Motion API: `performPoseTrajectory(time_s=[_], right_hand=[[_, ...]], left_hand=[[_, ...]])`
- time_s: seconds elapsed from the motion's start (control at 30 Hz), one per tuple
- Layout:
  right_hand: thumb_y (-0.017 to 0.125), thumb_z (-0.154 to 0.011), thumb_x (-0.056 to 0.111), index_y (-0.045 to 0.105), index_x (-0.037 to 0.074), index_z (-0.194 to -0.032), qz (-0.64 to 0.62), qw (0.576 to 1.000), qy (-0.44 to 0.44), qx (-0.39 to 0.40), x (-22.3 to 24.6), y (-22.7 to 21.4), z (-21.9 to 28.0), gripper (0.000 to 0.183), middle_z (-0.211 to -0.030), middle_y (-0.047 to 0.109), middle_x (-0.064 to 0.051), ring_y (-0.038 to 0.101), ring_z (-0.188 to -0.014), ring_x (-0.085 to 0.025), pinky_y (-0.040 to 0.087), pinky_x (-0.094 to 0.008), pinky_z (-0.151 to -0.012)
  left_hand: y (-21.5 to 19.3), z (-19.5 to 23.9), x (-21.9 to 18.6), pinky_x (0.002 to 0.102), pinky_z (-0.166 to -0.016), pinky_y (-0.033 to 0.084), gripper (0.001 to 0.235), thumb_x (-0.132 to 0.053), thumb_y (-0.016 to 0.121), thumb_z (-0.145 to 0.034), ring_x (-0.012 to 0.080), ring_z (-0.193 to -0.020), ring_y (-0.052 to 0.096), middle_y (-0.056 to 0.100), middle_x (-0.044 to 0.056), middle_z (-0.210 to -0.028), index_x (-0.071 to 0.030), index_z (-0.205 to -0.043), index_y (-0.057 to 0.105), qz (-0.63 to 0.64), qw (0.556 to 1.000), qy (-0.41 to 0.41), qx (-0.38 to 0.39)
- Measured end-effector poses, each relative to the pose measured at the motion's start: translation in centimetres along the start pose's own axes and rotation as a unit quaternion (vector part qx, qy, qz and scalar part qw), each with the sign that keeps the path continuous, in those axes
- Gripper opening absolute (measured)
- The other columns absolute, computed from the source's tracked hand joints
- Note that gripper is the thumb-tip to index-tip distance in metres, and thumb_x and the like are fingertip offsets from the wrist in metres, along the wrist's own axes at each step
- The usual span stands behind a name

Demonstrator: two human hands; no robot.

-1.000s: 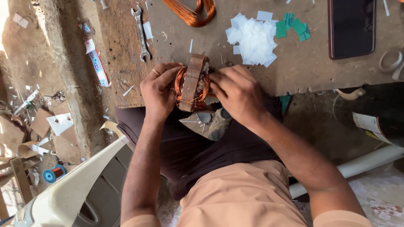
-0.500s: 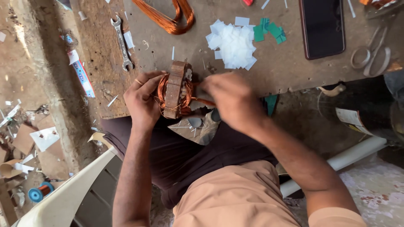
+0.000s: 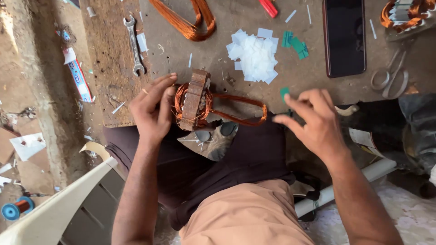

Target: Winding copper coils into a motor stator and inserting insulation paper.

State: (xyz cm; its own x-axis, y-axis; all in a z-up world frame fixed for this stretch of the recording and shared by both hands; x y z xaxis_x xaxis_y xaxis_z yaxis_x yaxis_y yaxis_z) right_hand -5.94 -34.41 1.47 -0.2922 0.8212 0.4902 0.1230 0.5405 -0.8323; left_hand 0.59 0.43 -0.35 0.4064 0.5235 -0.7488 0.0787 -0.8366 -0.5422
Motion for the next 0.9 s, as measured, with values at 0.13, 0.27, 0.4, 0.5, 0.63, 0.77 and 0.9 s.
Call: performPoseTrajectory(time_s=[0.13, 0.27, 0.4, 0.5, 0.63, 0.77, 0.9], right_hand=[[0.086, -0.081, 0.003, 0.076, 0.001, -0.103, -0.033, 0.998, -0.038, -0.024, 0.2, -0.4, 1.5, 0.024, -0.100, 0.067, -0.010, 0.062, -0.090, -0.026, 0.053, -0.037, -0.076], [0.077, -0.092, -0.001, 0.074, -0.001, -0.105, -0.368, 0.905, 0.212, -0.018, 2.3, 0.3, 3.1, 0.012, -0.100, 0.075, -0.008, 0.074, -0.088, -0.014, 0.060, -0.025, -0.075], [0.074, -0.092, -0.003, 0.075, -0.003, -0.107, -0.515, 0.838, 0.176, 0.034, 6.4, 1.8, 2.0, 0.015, -0.103, 0.074, -0.010, 0.074, -0.091, -0.013, 0.062, -0.025, -0.078], [0.075, -0.093, -0.004, 0.072, -0.003, -0.113, -0.539, 0.835, 0.110, 0.020, 8.3, 1.8, 0.7, 0.021, -0.108, 0.073, -0.011, 0.074, -0.097, -0.016, 0.062, -0.027, -0.083], [0.083, -0.083, -0.002, 0.073, -0.001, -0.110, -0.367, 0.930, 0.009, 0.014, 8.9, 1.0, -0.2, 0.029, -0.105, 0.074, -0.011, 0.072, -0.093, -0.015, 0.056, -0.025, -0.077], [0.084, -0.079, -0.004, 0.076, 0.000, -0.103, -0.400, 0.913, 0.071, 0.046, 8.4, 1.6, 0.2, 0.025, -0.101, 0.077, -0.011, 0.067, -0.075, -0.011, 0.044, -0.020, -0.059], [0.080, -0.084, -0.005, 0.074, 0.000, -0.105, -0.462, 0.884, 0.056, 0.045, 9.1, 1.4, -0.2, 0.023, -0.104, 0.075, -0.010, 0.070, -0.089, -0.012, 0.055, -0.023, -0.075]], left_hand=[[-1.1, 2.5, -2.2, 0.033, -0.078, 0.048, 0.015, -0.005, 0.063, -0.105, 0.0211, -0.083, 0.062, 0.071, 0.015, -0.097, 0.005, -0.108, 0.075, -0.018, 0.984, -0.090, -0.153], [-0.7, 4.7, -9.3, 0.027, -0.075, 0.059, 0.010, -0.015, 0.067, -0.101, 0.0134, -0.080, 0.069, 0.071, 0.005, -0.089, -0.005, -0.101, 0.068, 0.057, 0.988, 0.026, -0.140], [1.9, 4.3, -12.7, 0.024, -0.080, 0.059, 0.037, -0.008, 0.077, -0.093, 0.0121, -0.090, 0.073, 0.073, 0.012, -0.103, 0.007, -0.125, 0.064, 0.203, 0.973, -0.075, 0.080], [2.7, 5.2, -11.3, 0.024, -0.076, 0.058, 0.023, -0.001, 0.075, -0.097, 0.0116, -0.084, 0.072, 0.075, 0.008, -0.095, 0.002, -0.120, 0.073, 0.292, 0.935, -0.191, 0.068], [1.8, 5.0, -10.6, 0.025, -0.079, 0.059, 0.024, -0.003, 0.075, -0.097, 0.0107, -0.086, 0.071, 0.075, 0.007, -0.095, 0.000, -0.120, 0.072, 0.359, 0.904, -0.208, 0.104], [0.7, 3.9, -10.7, 0.026, -0.075, 0.058, 0.021, -0.006, 0.079, -0.095, 0.0132, -0.085, 0.074, 0.076, 0.009, -0.100, -0.002, -0.114, 0.072, 0.241, 0.958, -0.086, 0.127], [-0.4, 3.3, -11.1, 0.027, -0.068, 0.056, 0.017, -0.008, 0.082, -0.092, 0.0145, -0.078, 0.073, 0.076, 0.008, -0.092, -0.004, -0.106, 0.074, 0.143, 0.980, -0.034, 0.133]])
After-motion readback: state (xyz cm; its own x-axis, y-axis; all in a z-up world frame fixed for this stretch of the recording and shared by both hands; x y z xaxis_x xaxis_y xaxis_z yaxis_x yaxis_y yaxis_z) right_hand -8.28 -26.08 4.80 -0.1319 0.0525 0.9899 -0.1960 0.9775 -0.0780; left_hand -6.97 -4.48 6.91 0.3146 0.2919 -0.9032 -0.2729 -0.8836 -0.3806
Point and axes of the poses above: each hand's wrist, its own z-axis away from the middle knuckle, its own y-axis out of the palm, x = y × z, the point moved 1 cm from there along -z, towards the middle knuckle
